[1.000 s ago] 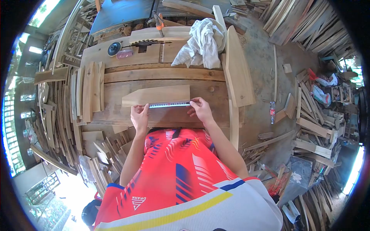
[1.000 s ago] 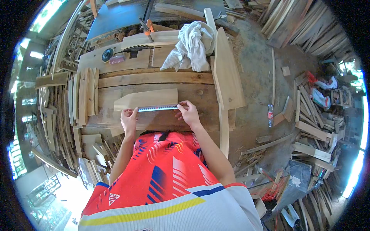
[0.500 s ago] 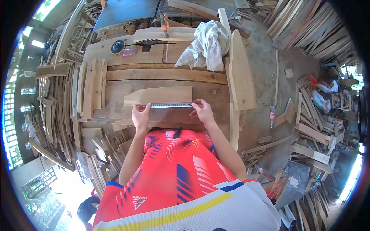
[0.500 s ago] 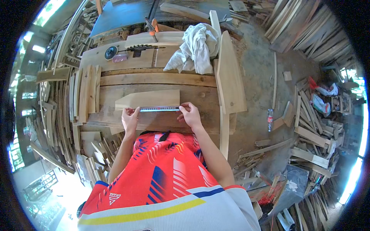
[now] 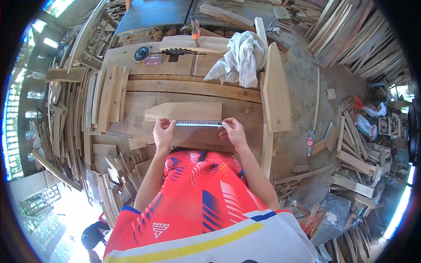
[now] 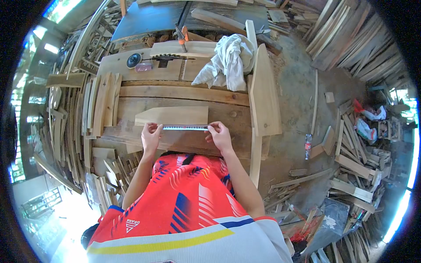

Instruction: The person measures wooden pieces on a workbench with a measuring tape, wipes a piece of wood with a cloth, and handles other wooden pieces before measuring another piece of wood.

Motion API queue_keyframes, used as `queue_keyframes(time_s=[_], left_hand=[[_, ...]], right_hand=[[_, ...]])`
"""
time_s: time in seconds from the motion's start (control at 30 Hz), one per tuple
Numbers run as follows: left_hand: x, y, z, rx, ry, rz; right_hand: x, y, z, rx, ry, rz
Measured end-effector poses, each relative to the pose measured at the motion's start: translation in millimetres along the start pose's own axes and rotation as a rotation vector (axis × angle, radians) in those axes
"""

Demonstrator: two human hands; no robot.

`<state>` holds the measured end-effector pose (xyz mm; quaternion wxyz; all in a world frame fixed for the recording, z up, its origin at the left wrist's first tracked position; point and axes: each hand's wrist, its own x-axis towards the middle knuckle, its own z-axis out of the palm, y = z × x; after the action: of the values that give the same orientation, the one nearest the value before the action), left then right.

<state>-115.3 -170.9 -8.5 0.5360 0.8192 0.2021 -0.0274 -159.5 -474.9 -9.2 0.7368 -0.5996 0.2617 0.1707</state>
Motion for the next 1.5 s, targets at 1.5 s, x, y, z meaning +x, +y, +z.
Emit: queue_keyframes(time_s=[1.5], left_hand=[[-10.9, 79.3, 89.7, 0.56, -0.329, 1.003]], right_hand=[[-43.9, 47.8, -7.9, -0.415, 0.211, -0.268]])
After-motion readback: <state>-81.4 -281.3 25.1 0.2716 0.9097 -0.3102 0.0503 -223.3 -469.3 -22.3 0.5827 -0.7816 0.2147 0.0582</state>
